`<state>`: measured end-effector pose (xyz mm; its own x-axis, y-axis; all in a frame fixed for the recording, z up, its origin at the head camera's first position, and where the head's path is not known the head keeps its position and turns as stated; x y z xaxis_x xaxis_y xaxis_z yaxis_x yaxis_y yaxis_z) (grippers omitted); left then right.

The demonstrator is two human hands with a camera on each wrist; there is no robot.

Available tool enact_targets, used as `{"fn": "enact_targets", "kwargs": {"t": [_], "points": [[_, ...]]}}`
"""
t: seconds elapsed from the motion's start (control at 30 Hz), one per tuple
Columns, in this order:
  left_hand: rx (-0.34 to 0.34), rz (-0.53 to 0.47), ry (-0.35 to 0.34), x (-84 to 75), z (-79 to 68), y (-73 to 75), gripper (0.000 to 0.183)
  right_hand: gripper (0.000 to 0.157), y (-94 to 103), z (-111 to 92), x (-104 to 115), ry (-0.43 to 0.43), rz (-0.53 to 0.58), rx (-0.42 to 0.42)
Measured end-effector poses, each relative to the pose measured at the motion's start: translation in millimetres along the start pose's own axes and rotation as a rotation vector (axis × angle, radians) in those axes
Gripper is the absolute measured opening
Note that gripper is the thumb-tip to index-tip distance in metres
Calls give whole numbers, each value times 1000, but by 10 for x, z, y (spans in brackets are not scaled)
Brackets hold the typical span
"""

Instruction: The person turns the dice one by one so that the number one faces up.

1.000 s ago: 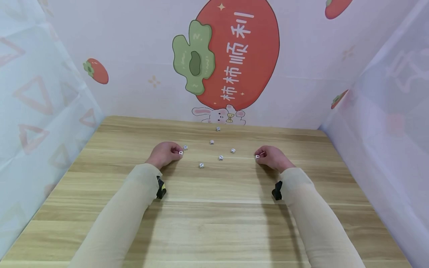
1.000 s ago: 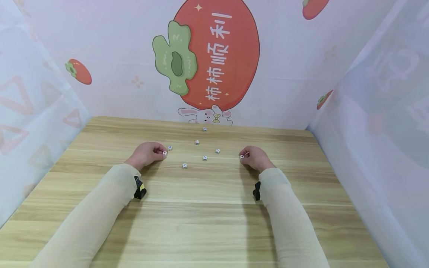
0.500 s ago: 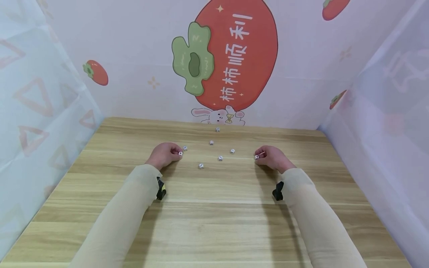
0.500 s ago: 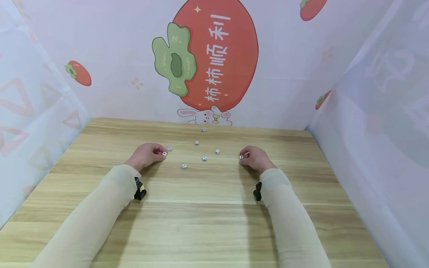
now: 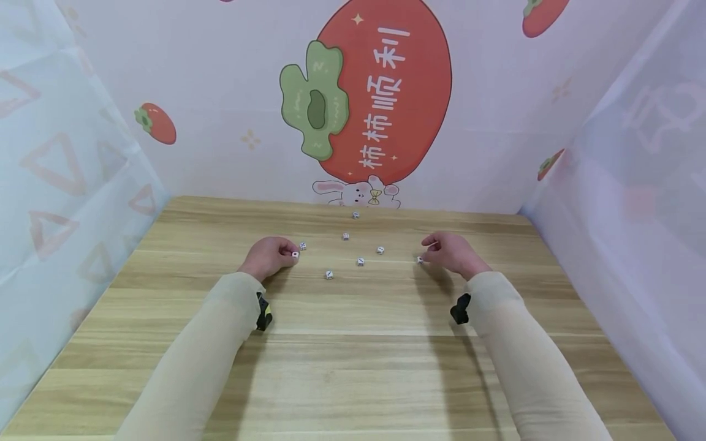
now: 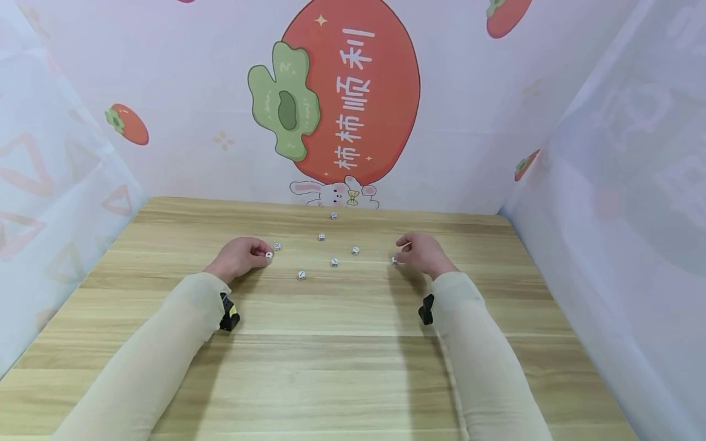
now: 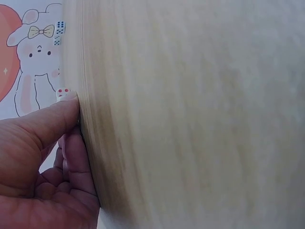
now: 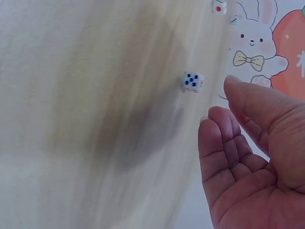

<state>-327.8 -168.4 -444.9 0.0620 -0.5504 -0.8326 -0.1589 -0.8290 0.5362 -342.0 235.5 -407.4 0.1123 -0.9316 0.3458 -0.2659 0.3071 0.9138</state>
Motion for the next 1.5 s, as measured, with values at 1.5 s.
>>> {"fn": "enact_targets", "kwargs": {"t": [1.5], "points": [[-13,11,-20,4,-5,2,14,28,-443,481,963,31,-290,-42]]}}
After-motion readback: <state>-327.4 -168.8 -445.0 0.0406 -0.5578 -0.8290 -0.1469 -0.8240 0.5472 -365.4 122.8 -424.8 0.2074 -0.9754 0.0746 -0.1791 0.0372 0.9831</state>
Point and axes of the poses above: each hand's wrist, its own z-axis towards the middle knuckle, its own y-axis out of the back of the hand, x = y × z, the point moved 6 cm from there along z, towards the middle knuckle, and after that the axes turned 14 degrees about -z, right-handed, at the moved point
